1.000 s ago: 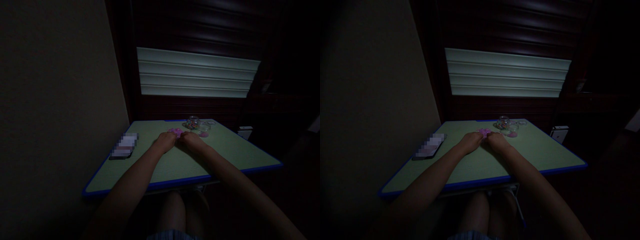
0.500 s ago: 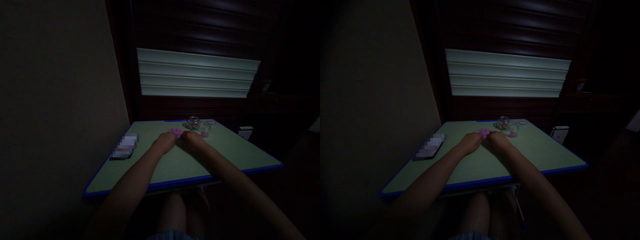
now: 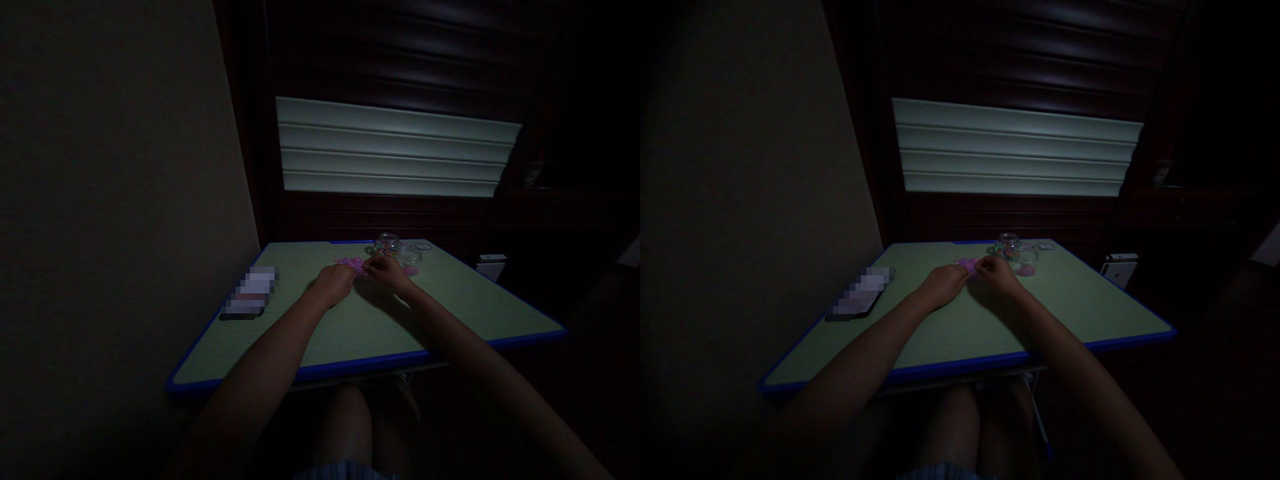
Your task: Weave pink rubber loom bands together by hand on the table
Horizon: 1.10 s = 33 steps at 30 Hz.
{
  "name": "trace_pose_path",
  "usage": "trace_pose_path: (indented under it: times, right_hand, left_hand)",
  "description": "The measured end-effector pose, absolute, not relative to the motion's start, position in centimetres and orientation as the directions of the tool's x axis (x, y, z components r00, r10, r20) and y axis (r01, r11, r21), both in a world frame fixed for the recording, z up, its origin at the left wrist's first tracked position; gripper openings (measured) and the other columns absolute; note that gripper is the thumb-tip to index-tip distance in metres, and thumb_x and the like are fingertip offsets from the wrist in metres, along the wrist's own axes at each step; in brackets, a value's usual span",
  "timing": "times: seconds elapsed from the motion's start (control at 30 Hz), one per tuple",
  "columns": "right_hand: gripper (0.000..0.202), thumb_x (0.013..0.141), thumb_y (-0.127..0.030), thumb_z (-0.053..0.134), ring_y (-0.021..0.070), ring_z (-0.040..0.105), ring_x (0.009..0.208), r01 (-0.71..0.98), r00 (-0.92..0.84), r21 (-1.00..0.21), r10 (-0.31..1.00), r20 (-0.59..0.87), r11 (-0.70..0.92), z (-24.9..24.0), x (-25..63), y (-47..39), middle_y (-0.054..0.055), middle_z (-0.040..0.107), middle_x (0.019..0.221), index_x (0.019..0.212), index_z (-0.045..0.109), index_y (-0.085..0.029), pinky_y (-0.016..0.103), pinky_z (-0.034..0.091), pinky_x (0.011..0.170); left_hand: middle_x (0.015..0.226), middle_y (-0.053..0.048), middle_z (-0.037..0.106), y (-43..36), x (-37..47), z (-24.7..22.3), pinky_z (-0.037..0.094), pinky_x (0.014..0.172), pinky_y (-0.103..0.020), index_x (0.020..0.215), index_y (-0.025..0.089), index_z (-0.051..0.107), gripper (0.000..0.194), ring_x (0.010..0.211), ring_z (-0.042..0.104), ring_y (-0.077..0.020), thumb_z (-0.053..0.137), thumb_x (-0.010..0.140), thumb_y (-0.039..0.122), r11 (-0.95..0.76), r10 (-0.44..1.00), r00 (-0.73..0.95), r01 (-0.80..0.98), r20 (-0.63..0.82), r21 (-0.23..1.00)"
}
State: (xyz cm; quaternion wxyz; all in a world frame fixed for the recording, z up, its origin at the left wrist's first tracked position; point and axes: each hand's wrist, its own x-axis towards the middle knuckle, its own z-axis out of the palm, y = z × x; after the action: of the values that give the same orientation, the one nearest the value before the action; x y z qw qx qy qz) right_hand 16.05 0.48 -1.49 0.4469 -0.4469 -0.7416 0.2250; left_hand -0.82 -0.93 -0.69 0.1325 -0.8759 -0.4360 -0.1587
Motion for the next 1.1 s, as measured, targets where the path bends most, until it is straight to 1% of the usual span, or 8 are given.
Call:
trace_pose_path:
  times: [0.1, 0.2, 0.37, 0.47, 0.57, 0.73, 0.9, 1.1]
  right_hand:
    - [0.025, 0.067, -0.037, 0.058, 0.0097, 0.047, 0.056, 0.295, -0.149, -0.866, 0.915, 0.375, 0.403, -1.3, 16.2, 0.5, 0.0, 0.053, 0.06, 0.07, 0.059, -0.012, 0.023, 0.038, 0.055]
    - [0.031, 0.062, -0.041, 0.063, 0.0087, 0.046, 0.056, 0.209, -0.121, -0.925, 0.947, 0.299, 0.319, -0.9, 16.2, 0.1, -0.001, 0.052, 0.062, 0.073, 0.06, -0.012, 0.023, 0.038, 0.055]
    - [0.035, 0.058, -0.045, 0.067, 0.0076, 0.046, 0.055, 0.152, -0.131, -0.947, 0.956, 0.264, 0.282, -0.6, 16.0, -0.4, -0.001, 0.054, 0.062, 0.072, 0.061, -0.013, 0.022, 0.038, 0.054]
    - [0.035, 0.058, -0.045, 0.068, 0.0079, 0.047, 0.056, 0.137, -0.138, -0.949, 0.954, 0.265, 0.284, -0.5, 16.0, -0.5, -0.001, 0.056, 0.063, 0.072, 0.062, -0.013, 0.022, 0.038, 0.054]
    - [0.036, 0.059, -0.046, 0.067, 0.0082, 0.048, 0.055, 0.137, -0.139, -0.948, 0.953, 0.268, 0.287, -0.6, 16.0, -0.4, 0.0, 0.057, 0.063, 0.072, 0.063, -0.013, 0.022, 0.038, 0.054]
    - [0.037, 0.059, -0.047, 0.067, 0.0085, 0.049, 0.055, 0.142, -0.177, -0.937, 0.939, 0.294, 0.32, -0.8, 15.9, -0.4, 0.0, 0.058, 0.063, 0.073, 0.064, -0.013, 0.023, 0.038, 0.054]
    - [0.037, 0.06, -0.047, 0.067, 0.0082, 0.048, 0.055, 0.158, -0.156, -0.936, 0.944, 0.29, 0.314, -0.8, 16.0, -0.4, 0.0, 0.057, 0.063, 0.075, 0.063, -0.013, 0.022, 0.037, 0.053]
    - [0.036, 0.058, -0.046, 0.068, 0.0085, 0.049, 0.056, 0.161, -0.149, -0.942, 0.951, 0.27, 0.293, -0.3, 15.8, -0.9, 0.0, 0.057, 0.064, 0.074, 0.063, -0.013, 0.022, 0.039, 0.054]
  left_hand:
    - [0.094, -0.008, 0.064, -0.9, -0.8, -0.7, 0.044, 0.075, -0.028, 0.091, 0.016, 0.061, 0.027, 0.085, 0.059, -0.0187, 0.036, 0.088, 0.026, -0.617, 0.693, 0.566, 0.786, 0.447, -0.039]
    - [0.093, -0.007, 0.064, -0.9, -0.7, -0.6, 0.043, 0.075, -0.027, 0.091, 0.017, 0.061, 0.026, 0.084, 0.059, -0.0175, 0.037, 0.087, 0.025, -0.645, 0.676, 0.555, 0.764, 0.486, 0.026]
    - [0.09, -0.005, 0.064, -0.5, -0.6, -0.7, 0.043, 0.074, -0.025, 0.09, 0.018, 0.063, 0.023, 0.081, 0.057, -0.0155, 0.042, 0.085, 0.025, -0.698, 0.665, 0.524, 0.689, 0.532, 0.194]
    - [0.089, -0.004, 0.064, -0.3, -0.4, -0.9, 0.043, 0.074, -0.025, 0.091, 0.018, 0.064, 0.02, 0.081, 0.057, -0.0146, 0.046, 0.082, 0.023, -0.725, 0.664, 0.506, 0.615, 0.551, 0.31]
    - [0.087, -0.004, 0.065, -0.1, -0.4, -1.0, 0.043, 0.072, -0.024, 0.09, 0.018, 0.065, 0.02, 0.078, 0.057, -0.0143, 0.048, 0.081, 0.024, -0.741, 0.664, 0.507, 0.549, 0.55, 0.387]
    - [0.082, -0.004, 0.065, 0.0, -0.4, -1.0, 0.042, 0.067, -0.023, 0.088, 0.016, 0.066, 0.022, 0.074, 0.057, -0.0138, 0.051, 0.079, 0.031, -0.753, 0.655, 0.516, 0.504, 0.552, 0.422]
    - [0.085, -0.004, 0.065, 0.1, -0.4, -1.0, 0.042, 0.071, -0.024, 0.086, 0.016, 0.066, 0.02, 0.077, 0.057, -0.0136, 0.048, 0.081, 0.024, -0.765, 0.641, 0.525, 0.493, 0.56, 0.415]
    - [0.088, -0.004, 0.065, 0.1, -0.4, -0.9, 0.043, 0.075, -0.026, 0.088, 0.017, 0.065, 0.022, 0.08, 0.057, -0.0142, 0.045, 0.082, 0.02, -0.724, 0.686, 0.499, 0.541, 0.529, 0.428]
